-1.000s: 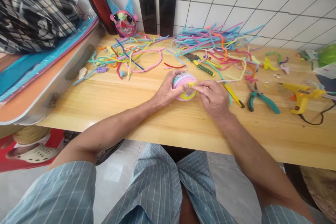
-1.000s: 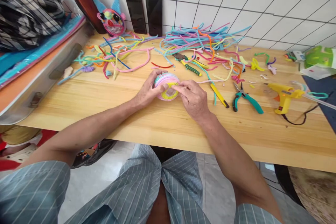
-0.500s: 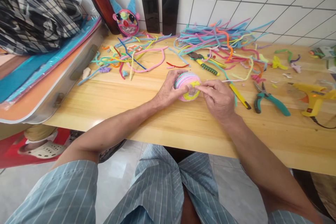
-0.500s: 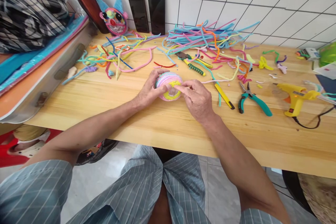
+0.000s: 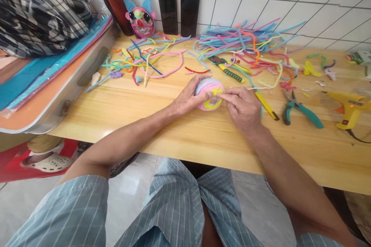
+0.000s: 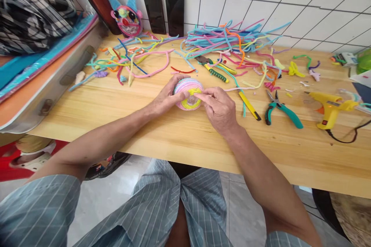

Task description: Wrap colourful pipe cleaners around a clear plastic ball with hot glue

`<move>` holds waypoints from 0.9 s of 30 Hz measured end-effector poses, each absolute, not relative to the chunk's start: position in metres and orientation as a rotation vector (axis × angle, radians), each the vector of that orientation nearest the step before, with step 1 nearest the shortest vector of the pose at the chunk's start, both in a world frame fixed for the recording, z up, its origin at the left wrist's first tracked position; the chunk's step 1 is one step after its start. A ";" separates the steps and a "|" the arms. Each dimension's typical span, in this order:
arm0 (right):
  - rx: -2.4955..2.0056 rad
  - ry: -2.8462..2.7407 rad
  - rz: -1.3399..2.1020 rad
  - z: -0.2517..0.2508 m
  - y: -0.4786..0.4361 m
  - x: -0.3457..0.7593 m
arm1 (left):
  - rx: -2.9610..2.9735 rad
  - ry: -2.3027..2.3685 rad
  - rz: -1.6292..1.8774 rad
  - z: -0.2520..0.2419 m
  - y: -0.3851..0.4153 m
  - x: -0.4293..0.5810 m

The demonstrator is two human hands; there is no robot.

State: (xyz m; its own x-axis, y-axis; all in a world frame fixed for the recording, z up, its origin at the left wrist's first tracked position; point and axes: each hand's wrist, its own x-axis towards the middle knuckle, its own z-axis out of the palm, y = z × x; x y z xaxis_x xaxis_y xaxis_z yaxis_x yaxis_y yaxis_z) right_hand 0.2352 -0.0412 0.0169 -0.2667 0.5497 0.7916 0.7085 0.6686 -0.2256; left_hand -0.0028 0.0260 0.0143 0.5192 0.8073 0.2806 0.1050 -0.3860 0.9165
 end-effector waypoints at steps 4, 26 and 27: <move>-0.999 -1.954 -0.218 0.017 -0.041 0.234 | 1.791 0.764 0.964 0.018 0.022 -0.002; -1.014 -1.978 -0.158 0.015 -0.042 0.235 | 1.894 0.889 1.076 0.018 0.026 -0.002; -1.009 -1.975 -0.164 0.015 -0.042 0.234 | 1.877 0.888 1.062 0.019 0.025 -0.002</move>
